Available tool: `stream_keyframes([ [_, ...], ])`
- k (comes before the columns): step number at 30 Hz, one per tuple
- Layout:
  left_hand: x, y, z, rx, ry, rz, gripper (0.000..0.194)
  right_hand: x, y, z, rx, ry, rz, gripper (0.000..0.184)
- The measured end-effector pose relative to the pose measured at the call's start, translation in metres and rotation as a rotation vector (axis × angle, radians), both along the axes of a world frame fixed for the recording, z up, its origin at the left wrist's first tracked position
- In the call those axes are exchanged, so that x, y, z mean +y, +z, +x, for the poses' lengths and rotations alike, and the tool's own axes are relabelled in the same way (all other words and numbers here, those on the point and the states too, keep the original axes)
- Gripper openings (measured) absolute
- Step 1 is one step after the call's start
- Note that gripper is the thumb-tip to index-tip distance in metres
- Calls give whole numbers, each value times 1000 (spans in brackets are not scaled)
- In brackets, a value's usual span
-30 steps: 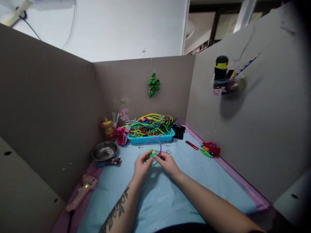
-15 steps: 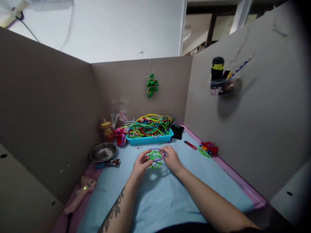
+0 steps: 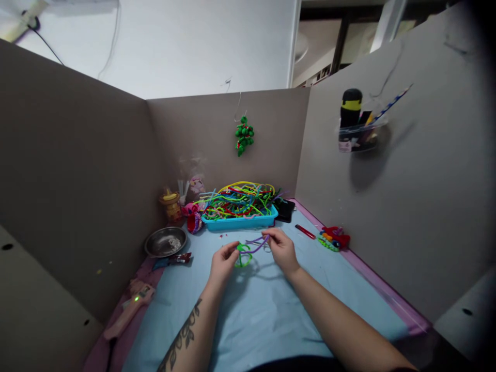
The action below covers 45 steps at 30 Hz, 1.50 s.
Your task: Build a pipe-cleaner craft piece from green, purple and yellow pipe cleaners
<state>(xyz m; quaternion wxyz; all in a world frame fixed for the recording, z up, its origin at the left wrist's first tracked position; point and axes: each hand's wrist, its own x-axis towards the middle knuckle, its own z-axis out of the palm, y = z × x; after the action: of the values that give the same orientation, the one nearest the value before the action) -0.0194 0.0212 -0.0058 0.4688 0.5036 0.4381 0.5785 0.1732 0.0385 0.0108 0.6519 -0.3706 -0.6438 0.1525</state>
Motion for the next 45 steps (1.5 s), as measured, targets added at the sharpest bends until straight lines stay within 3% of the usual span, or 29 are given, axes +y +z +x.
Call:
stream_keyframes([
  [8,-6,11,2,-46,-1,-5,36,-8,1,-4,-131,46,113,25],
  [14,-12,19,5,-84,-30,2,33,-8,-3,-16,-96,305,-176,14],
  [17,-13,20,6,-126,-35,5,35,-12,-6,-24,-63,338,-319,13],
  [20,-11,16,6,-175,-29,-14,38,-16,-8,-29,-120,327,-345,18],
  [27,-8,11,6,-313,14,-94,47,-24,-16,-35,-228,252,-249,83],
  [32,-15,15,14,-370,17,-135,50,-27,-22,-46,-242,144,-173,95],
  [35,-18,17,16,-389,-8,-153,49,-26,-24,-49,-213,68,-154,86],
  [40,-17,16,15,-438,-37,-172,47,-25,-22,-45,-169,16,-105,52],
  [45,-16,14,14,-450,-37,-175,48,-22,-12,-38,-176,-62,-17,5],
])
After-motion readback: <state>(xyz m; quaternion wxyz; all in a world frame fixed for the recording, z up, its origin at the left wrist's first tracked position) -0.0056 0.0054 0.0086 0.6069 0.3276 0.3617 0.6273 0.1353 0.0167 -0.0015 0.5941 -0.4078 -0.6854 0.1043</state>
